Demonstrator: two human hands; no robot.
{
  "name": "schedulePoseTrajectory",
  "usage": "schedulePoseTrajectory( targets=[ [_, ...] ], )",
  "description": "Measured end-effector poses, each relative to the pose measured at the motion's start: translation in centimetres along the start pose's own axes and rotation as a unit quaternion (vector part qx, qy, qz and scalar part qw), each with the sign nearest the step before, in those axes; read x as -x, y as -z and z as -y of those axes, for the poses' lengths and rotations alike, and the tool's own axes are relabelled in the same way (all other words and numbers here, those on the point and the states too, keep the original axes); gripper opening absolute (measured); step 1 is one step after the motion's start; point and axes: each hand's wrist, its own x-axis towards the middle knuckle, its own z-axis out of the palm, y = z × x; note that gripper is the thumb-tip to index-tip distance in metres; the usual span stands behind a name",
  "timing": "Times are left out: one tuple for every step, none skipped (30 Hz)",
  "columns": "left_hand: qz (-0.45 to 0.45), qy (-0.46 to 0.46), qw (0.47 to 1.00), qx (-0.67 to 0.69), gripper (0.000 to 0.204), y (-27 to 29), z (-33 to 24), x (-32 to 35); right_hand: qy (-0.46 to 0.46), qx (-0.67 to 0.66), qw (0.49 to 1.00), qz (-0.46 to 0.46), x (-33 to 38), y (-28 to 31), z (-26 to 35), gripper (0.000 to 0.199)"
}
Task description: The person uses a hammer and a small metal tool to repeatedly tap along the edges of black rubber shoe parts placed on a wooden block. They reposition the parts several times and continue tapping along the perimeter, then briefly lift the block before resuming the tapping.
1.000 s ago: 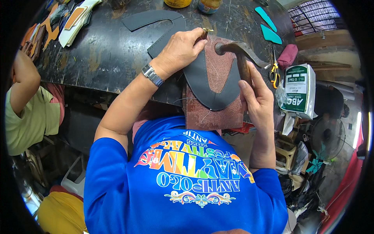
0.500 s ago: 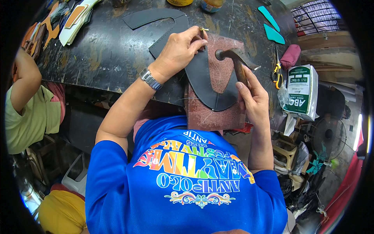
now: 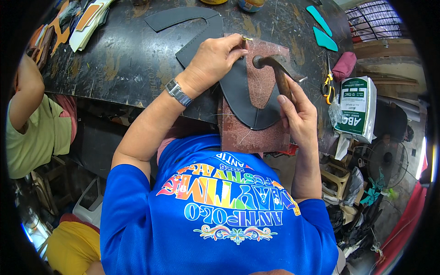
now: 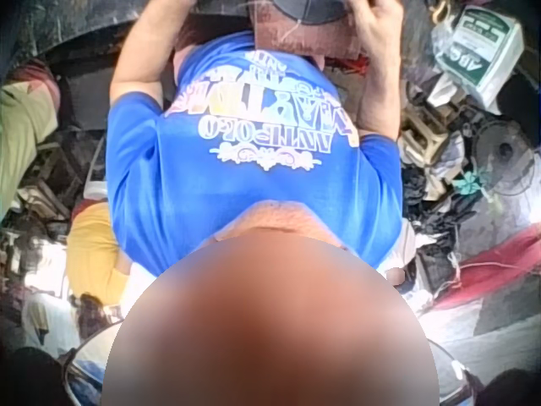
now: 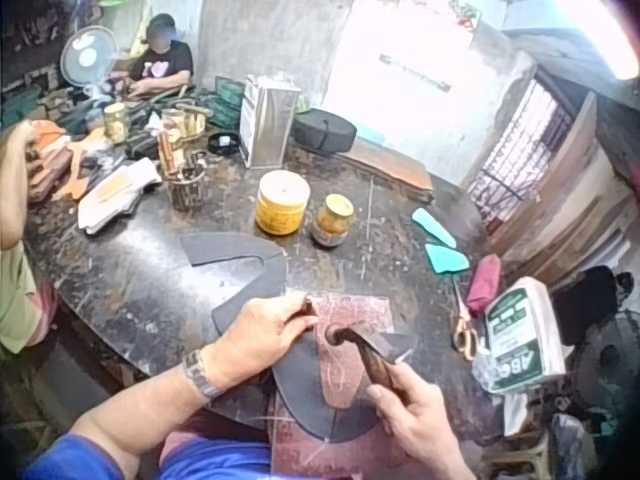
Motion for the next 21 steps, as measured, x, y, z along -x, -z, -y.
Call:
schedulePoseTrajectory(
  targets=[
    [0.004,-0.018,1.000,-0.015,0.016,0.0,0.0,-0.1,0.000,0.010,1.000,-0.001,-0.2,-0.1,0.0,0.045],
    [0.011,-0.028,0.999,-0.030,0.016,-0.1,0.0,-0.1,0.000,0.020,1.000,-0.001,-0.2,-0.1,0.2,0.045],
    [0.009,-0.043,0.998,-0.045,0.016,-0.1,0.0,-0.2,-0.003,0.036,0.999,-0.006,-0.3,-0.1,0.4,0.045],
    [0.017,-0.049,0.997,-0.054,0.017,-0.2,0.0,-0.2,0.013,0.029,0.999,-0.003,-0.4,-0.1,0.8,0.045],
    [0.017,-0.060,0.996,-0.062,0.018,-0.3,-0.1,-0.3,0.024,0.027,0.999,-0.005,-0.4,-0.1,1.2,0.045],
    [0.018,-0.072,0.995,-0.069,0.018,-0.4,-0.1,-0.3,0.008,0.030,0.999,-0.014,-0.4,-0.1,1.7,0.045],
    [0.015,-0.082,0.994,-0.071,0.017,-0.5,-0.1,-0.3,0.045,0.009,0.999,-0.008,-0.2,0.2,2.4,0.045],
    [0.012,-0.093,0.993,-0.074,0.017,-0.7,-0.2,-0.3,0.034,-0.004,0.999,-0.012,-0.2,0.4,3.1,0.045],
    [0.008,-0.106,0.991,-0.078,0.016,-0.8,-0.2,-0.3,0.063,-0.030,0.997,-0.010,0.4,0.9,3.9,0.047],
    [0.013,-0.097,0.992,-0.080,0.017,-0.8,-0.2,-0.2,0.126,-0.065,0.989,-0.031,0.7,1.2,4.5,0.051],
    [0.018,-0.089,0.992,-0.083,0.018,-0.9,-0.4,0.0,0.228,-0.110,0.966,-0.052,1.0,1.3,5.0,0.054],
    [0.024,-0.076,0.993,-0.085,0.019,-1.0,-0.5,0.1,0.313,-0.191,0.929,-0.053,1.0,1.5,5.3,0.055],
    [0.023,-0.083,0.993,-0.086,0.018,-1.0,-0.6,0.2,0.333,-0.204,0.919,-0.056,0.8,1.5,5.5,0.056],
    [0.022,-0.088,0.992,-0.088,0.018,-1.1,-0.7,0.2,0.329,-0.127,0.935,-0.046,0.5,1.5,5.5,0.053],
    [0.026,-0.087,0.992,-0.092,0.017,-1.0,-0.7,0.2,0.302,0.035,0.952,-0.044,0.2,1.4,5.5,0.050],
    [0.016,-0.084,0.992,-0.098,0.016,-1.0,-0.7,0.1,0.234,0.196,0.951,-0.042,0.0,1.3,5.3,0.047],
    [0.016,-0.075,0.992,-0.104,0.016,-0.9,-0.6,-0.1,0.194,0.277,0.941,-0.022,-0.3,1.3,5.2,0.045],
    [0.014,-0.068,0.992,-0.109,0.015,-0.9,-0.6,-0.2,0.187,0.274,0.943,0.003,-0.3,1.2,5.1,0.045],
    [0.020,-0.017,0.998,-0.056,0.015,-0.6,-0.3,-0.5,0.174,0.245,0.954,-0.009,-0.5,1.2,5.0,0.047],
    [0.032,0.034,0.999,0.003,0.015,-0.5,-0.1,-0.3,0.162,0.227,0.960,-0.011,-0.3,1.2,4.9,0.048],
    [0.028,0.078,0.995,0.054,0.014,-0.3,0.1,-0.5,0.172,0.205,0.963,-0.028,-0.2,1.2,4.8,0.050]
  ],
)
